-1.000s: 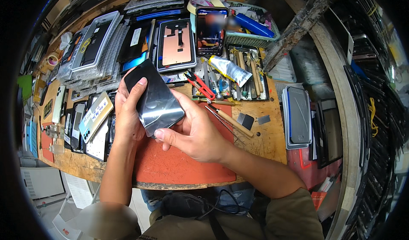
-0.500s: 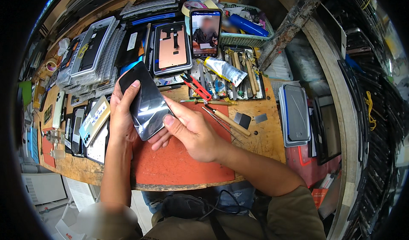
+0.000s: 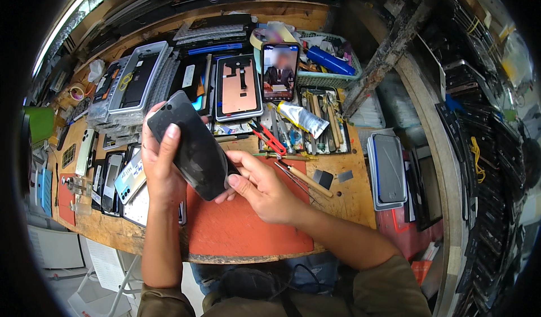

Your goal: The person disassembles a black smartphone, removes the back cover, and manipulates internal components including the battery and ribbon cables. They use a metal prying tool and tweezers to separate parts, then reassemble the device and press the back cover into place.

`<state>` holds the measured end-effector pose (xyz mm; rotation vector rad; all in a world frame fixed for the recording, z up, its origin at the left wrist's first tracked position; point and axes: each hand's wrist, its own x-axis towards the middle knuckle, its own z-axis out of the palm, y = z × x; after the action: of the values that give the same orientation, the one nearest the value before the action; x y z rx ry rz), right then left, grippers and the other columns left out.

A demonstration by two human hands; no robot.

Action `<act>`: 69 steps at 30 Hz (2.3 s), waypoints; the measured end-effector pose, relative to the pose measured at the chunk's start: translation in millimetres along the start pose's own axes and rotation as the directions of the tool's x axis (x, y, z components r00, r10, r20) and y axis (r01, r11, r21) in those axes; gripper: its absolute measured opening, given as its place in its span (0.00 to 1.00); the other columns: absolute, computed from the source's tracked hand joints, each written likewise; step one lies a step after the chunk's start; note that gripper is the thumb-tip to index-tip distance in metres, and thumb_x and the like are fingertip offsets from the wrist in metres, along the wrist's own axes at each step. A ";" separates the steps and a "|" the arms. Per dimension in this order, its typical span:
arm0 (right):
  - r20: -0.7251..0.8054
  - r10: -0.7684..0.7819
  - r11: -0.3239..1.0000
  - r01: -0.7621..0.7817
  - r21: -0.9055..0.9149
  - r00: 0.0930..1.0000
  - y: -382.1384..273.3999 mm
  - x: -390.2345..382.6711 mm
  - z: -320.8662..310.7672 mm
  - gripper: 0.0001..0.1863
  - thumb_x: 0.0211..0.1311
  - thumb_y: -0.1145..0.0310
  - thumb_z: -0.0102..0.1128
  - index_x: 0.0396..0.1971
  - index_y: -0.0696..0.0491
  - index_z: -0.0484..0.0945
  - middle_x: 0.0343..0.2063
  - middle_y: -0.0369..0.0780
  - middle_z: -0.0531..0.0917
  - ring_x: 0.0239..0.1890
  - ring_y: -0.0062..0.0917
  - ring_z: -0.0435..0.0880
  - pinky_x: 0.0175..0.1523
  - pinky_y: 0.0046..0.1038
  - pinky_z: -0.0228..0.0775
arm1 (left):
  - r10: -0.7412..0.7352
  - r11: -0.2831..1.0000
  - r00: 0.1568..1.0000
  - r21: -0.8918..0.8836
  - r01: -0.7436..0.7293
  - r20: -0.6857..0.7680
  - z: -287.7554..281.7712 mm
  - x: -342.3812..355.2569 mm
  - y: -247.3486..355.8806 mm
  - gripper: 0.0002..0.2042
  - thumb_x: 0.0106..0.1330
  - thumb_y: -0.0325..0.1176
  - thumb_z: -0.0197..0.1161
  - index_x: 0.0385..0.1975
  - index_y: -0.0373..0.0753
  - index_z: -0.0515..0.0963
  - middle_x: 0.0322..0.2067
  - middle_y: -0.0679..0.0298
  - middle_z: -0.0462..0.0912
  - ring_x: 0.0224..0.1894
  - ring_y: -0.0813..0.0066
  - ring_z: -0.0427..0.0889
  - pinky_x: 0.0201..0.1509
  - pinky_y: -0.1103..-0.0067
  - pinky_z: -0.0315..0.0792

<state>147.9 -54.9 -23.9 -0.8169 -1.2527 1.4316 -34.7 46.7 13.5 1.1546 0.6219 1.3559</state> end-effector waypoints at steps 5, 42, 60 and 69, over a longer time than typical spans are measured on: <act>0.041 -0.004 0.999 0.002 0.045 0.999 2.6 1.1 -1.7 0.28 0.84 0.73 0.47 0.78 0.61 0.55 0.55 0.49 0.84 0.55 0.32 0.89 0.60 0.34 0.80 | 0.102 0.995 0.994 -0.011 -0.102 0.030 8.6 -5.9 3.3 0.27 0.77 0.28 0.67 0.70 0.35 0.62 0.54 0.50 0.83 0.50 0.57 0.91 0.55 0.66 0.87; -0.046 -0.010 0.999 0.008 -0.038 0.999 12.4 -12.8 2.5 0.12 0.80 0.78 0.59 0.57 0.64 0.76 0.44 0.42 0.89 0.44 0.21 0.91 0.53 0.24 0.83 | 0.146 0.988 0.988 -0.048 -0.149 -0.051 15.7 -25.8 7.6 0.23 0.75 0.27 0.70 0.63 0.33 0.68 0.54 0.56 0.83 0.53 0.75 0.85 0.61 0.77 0.80; -0.081 0.022 0.998 -0.027 -0.054 0.996 11.7 -12.1 2.3 0.10 0.80 0.78 0.59 0.55 0.63 0.77 0.43 0.41 0.88 0.44 0.23 0.91 0.53 0.25 0.83 | 0.182 0.983 0.983 -0.011 -0.182 -0.008 15.0 -26.9 4.7 0.21 0.77 0.30 0.69 0.64 0.34 0.70 0.53 0.58 0.84 0.53 0.78 0.83 0.60 0.78 0.78; -0.091 0.032 0.990 -0.044 -0.131 0.995 11.7 -7.7 -0.8 0.17 0.79 0.79 0.58 0.63 0.62 0.76 0.44 0.42 0.89 0.46 0.25 0.92 0.52 0.26 0.83 | 0.138 0.985 0.990 -0.108 -0.137 0.006 8.5 -27.7 -3.1 0.16 0.84 0.36 0.60 0.62 0.32 0.75 0.50 0.61 0.86 0.50 0.81 0.81 0.58 0.80 0.74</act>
<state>147.6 -61.4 -36.4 -0.9890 -1.2800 1.3380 -30.9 18.7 6.7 1.1353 0.4599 1.4792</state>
